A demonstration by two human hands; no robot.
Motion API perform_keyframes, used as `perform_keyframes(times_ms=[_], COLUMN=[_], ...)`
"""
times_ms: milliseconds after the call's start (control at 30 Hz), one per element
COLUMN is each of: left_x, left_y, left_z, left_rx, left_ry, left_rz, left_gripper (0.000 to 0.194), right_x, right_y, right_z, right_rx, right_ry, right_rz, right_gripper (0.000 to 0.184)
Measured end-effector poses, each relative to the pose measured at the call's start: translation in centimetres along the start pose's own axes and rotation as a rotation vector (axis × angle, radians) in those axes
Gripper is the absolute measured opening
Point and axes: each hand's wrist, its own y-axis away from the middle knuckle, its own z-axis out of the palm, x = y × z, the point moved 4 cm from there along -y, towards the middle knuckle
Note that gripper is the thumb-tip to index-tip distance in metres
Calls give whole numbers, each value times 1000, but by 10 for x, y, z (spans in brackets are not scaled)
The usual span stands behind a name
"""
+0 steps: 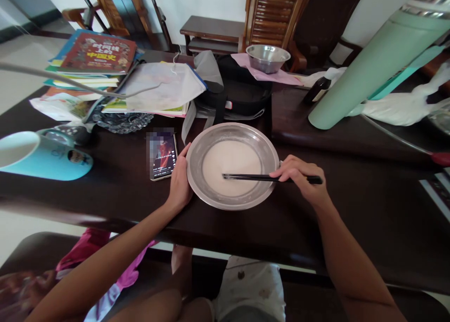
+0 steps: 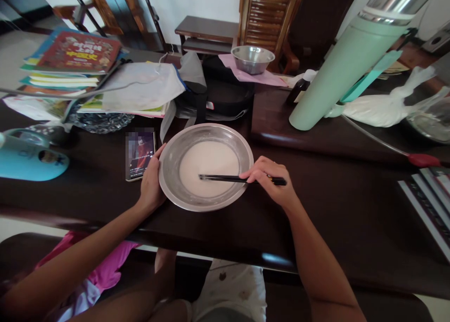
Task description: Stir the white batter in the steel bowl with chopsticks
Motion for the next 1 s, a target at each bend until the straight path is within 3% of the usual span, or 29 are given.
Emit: perform_keyframes(times_ms=[100, 233, 433, 600, 667, 800, 933, 1000], left_x=[1, 3, 3, 3, 4, 5, 2, 1], left_y=[0, 0, 1, 0, 0, 0, 1, 1], left_z=[0, 1, 1, 1, 2, 2, 1, 1], left_rx=[1, 3, 15, 10, 0, 7, 2, 1], left_ry=[38, 37, 43, 42, 23, 26, 40, 26], left_rz=[-54, -53, -65, -64, -51, -53, -60, -51], left_gripper=[71, 73, 76, 78, 77, 75, 74, 72], right_x=[-1, 2, 3, 5, 5, 3, 3, 3], right_y=[-1, 1, -1, 0, 1, 0, 0, 0], right_z=[3, -4, 4, -7, -4, 5, -5, -5], right_rx=[-40, 62, -37, 112, 60, -48, 83, 80], right_ry=[38, 41, 41, 33, 9, 37, 71, 43], right_rz=[-2, 37, 25, 32, 36, 21, 25, 33], right_gripper=[29, 40, 29, 42, 44, 30, 35, 42])
